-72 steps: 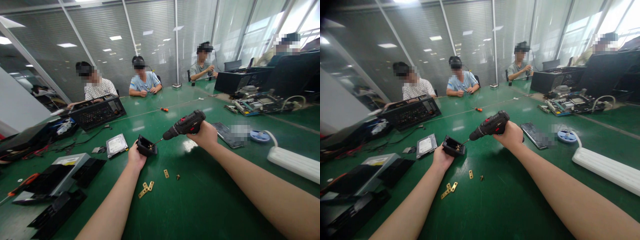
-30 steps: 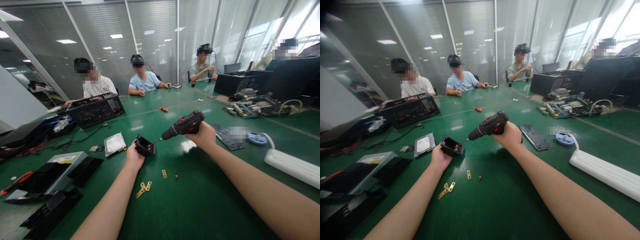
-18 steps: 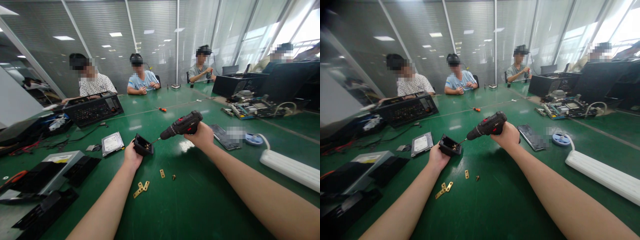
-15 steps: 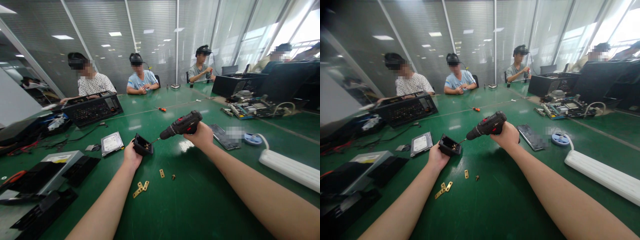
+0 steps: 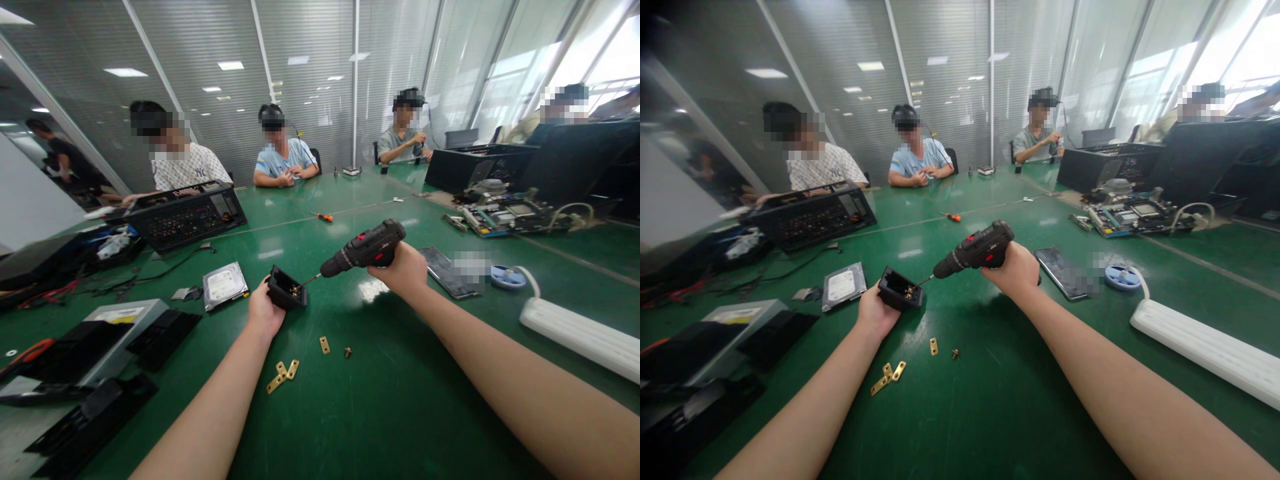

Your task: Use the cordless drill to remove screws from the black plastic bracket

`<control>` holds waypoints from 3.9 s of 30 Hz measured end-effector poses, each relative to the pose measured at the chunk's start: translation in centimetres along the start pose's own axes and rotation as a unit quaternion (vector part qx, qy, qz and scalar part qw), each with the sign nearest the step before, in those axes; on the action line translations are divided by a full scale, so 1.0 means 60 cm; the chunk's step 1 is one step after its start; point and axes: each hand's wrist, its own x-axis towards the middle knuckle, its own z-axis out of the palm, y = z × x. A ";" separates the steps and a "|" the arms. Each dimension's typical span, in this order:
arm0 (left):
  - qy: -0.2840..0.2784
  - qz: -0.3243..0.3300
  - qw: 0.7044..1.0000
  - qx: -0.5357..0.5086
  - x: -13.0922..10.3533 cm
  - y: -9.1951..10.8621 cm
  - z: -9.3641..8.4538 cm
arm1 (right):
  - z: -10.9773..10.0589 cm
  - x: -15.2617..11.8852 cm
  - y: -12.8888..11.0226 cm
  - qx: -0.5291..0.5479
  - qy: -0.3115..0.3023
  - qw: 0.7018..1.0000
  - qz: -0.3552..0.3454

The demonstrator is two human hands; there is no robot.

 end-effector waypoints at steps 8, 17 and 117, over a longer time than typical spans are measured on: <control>-0.003 -0.004 1.000 -0.005 -0.005 0.002 0.004 | -0.002 0.000 -0.001 0.000 -0.004 1.000 0.001; 0.014 0.003 1.000 -0.010 -0.017 0.004 0.015 | -0.002 0.000 -0.003 -0.002 -0.005 1.000 0.001; -0.022 -0.004 1.000 -0.003 0.003 0.002 -0.018 | -0.011 -0.008 -0.008 0.003 -0.025 1.000 -0.011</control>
